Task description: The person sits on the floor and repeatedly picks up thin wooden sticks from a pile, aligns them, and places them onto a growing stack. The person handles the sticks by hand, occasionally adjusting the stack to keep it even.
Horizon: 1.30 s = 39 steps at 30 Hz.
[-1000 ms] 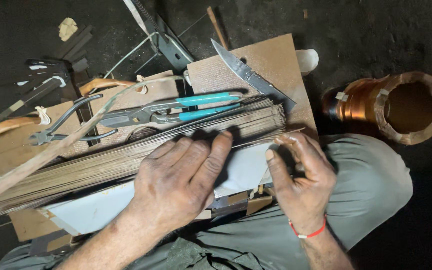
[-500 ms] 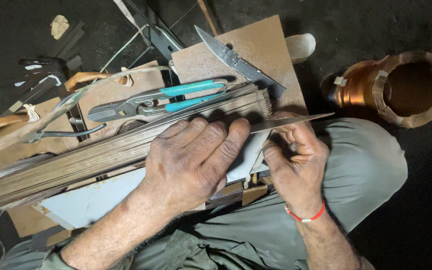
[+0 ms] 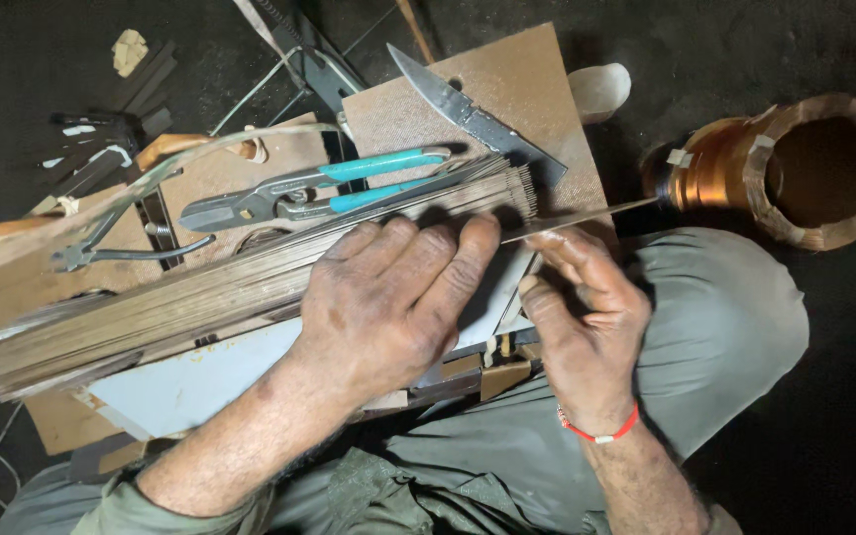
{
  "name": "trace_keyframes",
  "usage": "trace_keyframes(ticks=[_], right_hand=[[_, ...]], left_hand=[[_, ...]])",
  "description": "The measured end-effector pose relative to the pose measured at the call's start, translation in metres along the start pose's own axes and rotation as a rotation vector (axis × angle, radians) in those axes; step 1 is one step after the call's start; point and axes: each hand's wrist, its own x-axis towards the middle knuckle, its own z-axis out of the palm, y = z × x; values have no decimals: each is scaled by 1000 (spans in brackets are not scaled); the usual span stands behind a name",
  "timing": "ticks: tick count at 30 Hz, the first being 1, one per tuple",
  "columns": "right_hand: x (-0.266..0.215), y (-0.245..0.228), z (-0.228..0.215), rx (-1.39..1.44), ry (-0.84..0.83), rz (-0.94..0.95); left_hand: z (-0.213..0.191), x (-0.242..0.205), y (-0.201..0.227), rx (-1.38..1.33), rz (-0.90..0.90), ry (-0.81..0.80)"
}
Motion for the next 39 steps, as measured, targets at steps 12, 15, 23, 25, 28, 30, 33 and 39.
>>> trace_keyframes(ticks=[12, 15, 23, 25, 28, 30, 33, 39], right_hand=[[16, -64, -23, -956, 36, -951], [37, -80, -35, -1101, -177, -1105], [55, -20, -43, -1216, -415, -595], [52, -8, -53, -1209, -428, -490], [52, 2, -53, -1199, -460, -382], [53, 3, -45, -1255, -525, -317], [53, -6, -31, -1354, -644, -208], [45, -29, -9, -1135, -588, -506]], left_hand=[[-21, -70, -23, 181, -123, 77], [-51, -106, -42, 244, -161, 57], [-83, -144, -52, 155, -276, 62], [-87, -144, -53, 186, -257, 45], [-90, -141, -55, 189, -250, 31], [-92, -141, -56, 188, -267, 23], [-91, -143, -59, 199, -277, 23], [-78, -149, -66, 232, -211, 70]])
